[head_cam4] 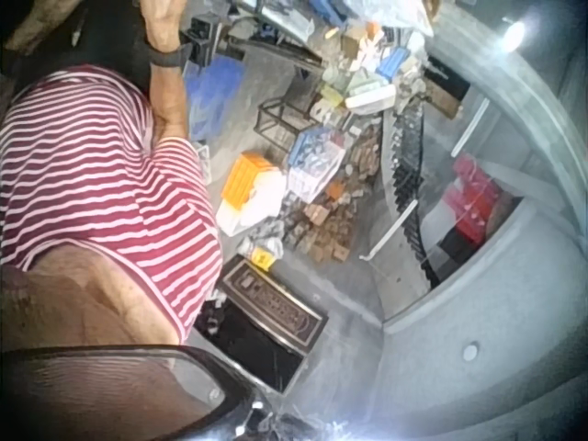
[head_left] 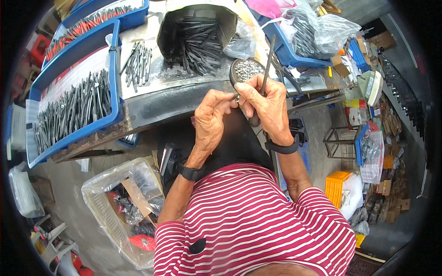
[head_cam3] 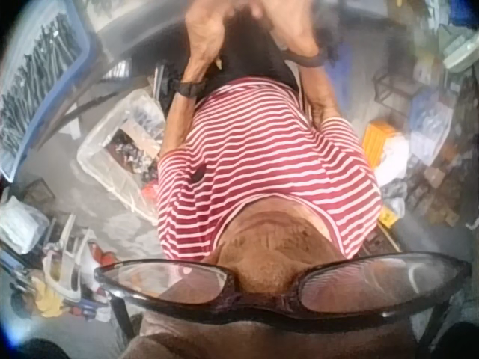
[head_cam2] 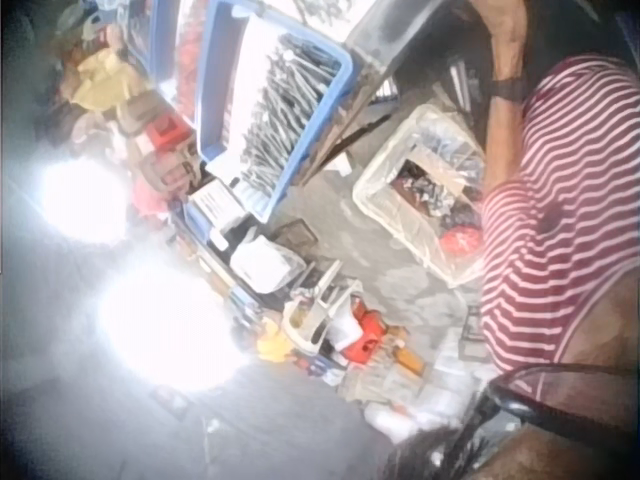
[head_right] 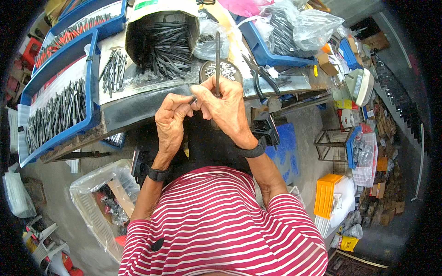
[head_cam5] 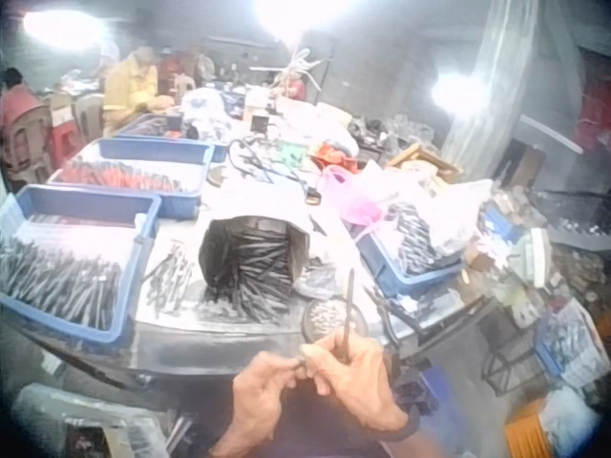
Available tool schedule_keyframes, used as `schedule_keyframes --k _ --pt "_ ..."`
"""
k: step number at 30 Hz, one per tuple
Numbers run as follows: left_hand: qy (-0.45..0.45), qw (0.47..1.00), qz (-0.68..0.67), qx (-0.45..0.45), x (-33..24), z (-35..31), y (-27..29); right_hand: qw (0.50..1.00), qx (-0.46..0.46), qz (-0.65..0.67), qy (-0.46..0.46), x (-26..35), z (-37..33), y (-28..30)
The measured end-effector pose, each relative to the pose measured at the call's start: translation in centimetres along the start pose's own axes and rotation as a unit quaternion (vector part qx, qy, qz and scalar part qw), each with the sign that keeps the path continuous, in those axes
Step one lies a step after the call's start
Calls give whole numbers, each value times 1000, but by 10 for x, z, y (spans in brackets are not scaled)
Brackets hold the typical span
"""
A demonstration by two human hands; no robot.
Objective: The person repeatedly picks a metal rod and a small metal cap, then presses the cap onto the rod's end. The person places the assembled fastener into a blue bin and repeats the process with new parts from the table. The person uses both hands to align and press the components together.
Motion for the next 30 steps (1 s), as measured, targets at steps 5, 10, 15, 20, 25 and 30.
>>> schedule_keyframes --k 5,10,15,20,25,30 --pt "43 991 -130 14 6 5 6 999 19 6 31 13 5 -7" --pt "68 966 -245 43 12 16 13 995 -27 73 55 18 15 6" --pt "60 962 -263 49 15 20 16 974 7 204 103 29 27 4" --pt "64 962 -262 37 21 20 18 961 -4 123 248 68 28 3" --pt "63 969 -237 31 22 18 16 944 11 83 318 83 26 -6" --pt "75 969 -234 38 23 17 15 949 32 80 305 79 22 -13"
Point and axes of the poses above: each hand's wrist, its own z-axis towards the middle knuckle, its own y-axis out of the back of the hand, x = y × z, the point moved 9 cm from there along z, towards the middle knuckle, and after that the axes turned 10 degrees about y, right-handed, at the moved point
